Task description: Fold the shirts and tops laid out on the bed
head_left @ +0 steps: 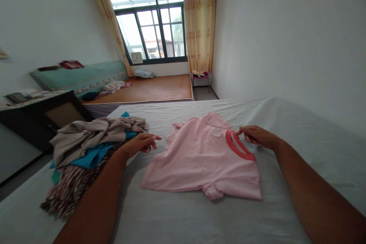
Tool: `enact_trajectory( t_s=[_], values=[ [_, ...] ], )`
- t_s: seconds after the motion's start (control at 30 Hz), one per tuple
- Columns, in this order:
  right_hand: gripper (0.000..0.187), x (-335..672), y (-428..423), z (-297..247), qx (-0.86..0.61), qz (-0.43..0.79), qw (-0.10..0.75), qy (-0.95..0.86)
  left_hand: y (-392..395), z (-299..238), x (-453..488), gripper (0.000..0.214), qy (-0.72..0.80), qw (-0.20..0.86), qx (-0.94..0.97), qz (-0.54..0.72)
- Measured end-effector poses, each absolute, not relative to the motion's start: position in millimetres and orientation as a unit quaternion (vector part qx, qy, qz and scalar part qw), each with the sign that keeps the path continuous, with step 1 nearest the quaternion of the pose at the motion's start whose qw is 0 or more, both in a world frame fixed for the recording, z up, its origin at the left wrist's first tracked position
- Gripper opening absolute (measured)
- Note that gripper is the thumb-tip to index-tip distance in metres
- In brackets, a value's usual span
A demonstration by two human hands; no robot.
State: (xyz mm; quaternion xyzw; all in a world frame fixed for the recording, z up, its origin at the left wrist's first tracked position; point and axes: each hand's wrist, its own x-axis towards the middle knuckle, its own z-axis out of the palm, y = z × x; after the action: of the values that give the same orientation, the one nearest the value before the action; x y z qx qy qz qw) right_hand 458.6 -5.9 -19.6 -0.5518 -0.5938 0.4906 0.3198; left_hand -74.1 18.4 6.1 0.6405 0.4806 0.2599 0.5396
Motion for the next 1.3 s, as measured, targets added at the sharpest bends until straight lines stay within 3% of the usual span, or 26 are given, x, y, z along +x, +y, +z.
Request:
enact_trajectory(
  t_s=[0.13,0.27,0.43,0.57,0.7,0.8,0.9,1.03,1.17,1.3],
  values=[
    [0.039,448,9,-33,-0.611,0.362,0.426,-0.561,31,-12,-51,0.044,0.524,0.479,0.598,0.372],
    [0.035,440,25,-41,-0.620,0.305,0.441,-0.573,53,-25,-28,0.046,0.537,0.432,0.601,0.405],
    [0.035,428,64,-38,-0.656,0.182,0.335,-0.651,98,-27,-1,0.039,0.560,0.245,0.720,0.328],
    [0.051,413,94,-40,-0.691,0.126,0.271,-0.658,126,-33,24,0.038,0.574,0.209,0.739,0.285],
    [0.058,401,111,-46,-0.699,0.110,0.261,-0.657,137,-34,35,0.037,0.574,0.202,0.757,0.239],
    [0.039,402,122,-38,-0.684,0.116,0.260,-0.672,145,-22,27,0.021,0.575,0.189,0.762,0.229],
    [0.026,411,131,-25,-0.671,0.101,0.307,-0.667,154,-8,11,0.021,0.596,0.146,0.741,0.274],
    [0.034,416,136,-27,-0.663,0.128,0.384,-0.630,161,-13,-1,0.021,0.609,0.157,0.704,0.331],
    [0.038,411,138,-50,-0.680,0.181,0.372,-0.606,160,-36,0,0.019,0.584,0.196,0.713,0.335],
    [0.027,406,145,-54,-0.650,0.221,0.383,-0.618,163,-41,-1,0.020,0.561,0.223,0.715,0.353]
  ],
)
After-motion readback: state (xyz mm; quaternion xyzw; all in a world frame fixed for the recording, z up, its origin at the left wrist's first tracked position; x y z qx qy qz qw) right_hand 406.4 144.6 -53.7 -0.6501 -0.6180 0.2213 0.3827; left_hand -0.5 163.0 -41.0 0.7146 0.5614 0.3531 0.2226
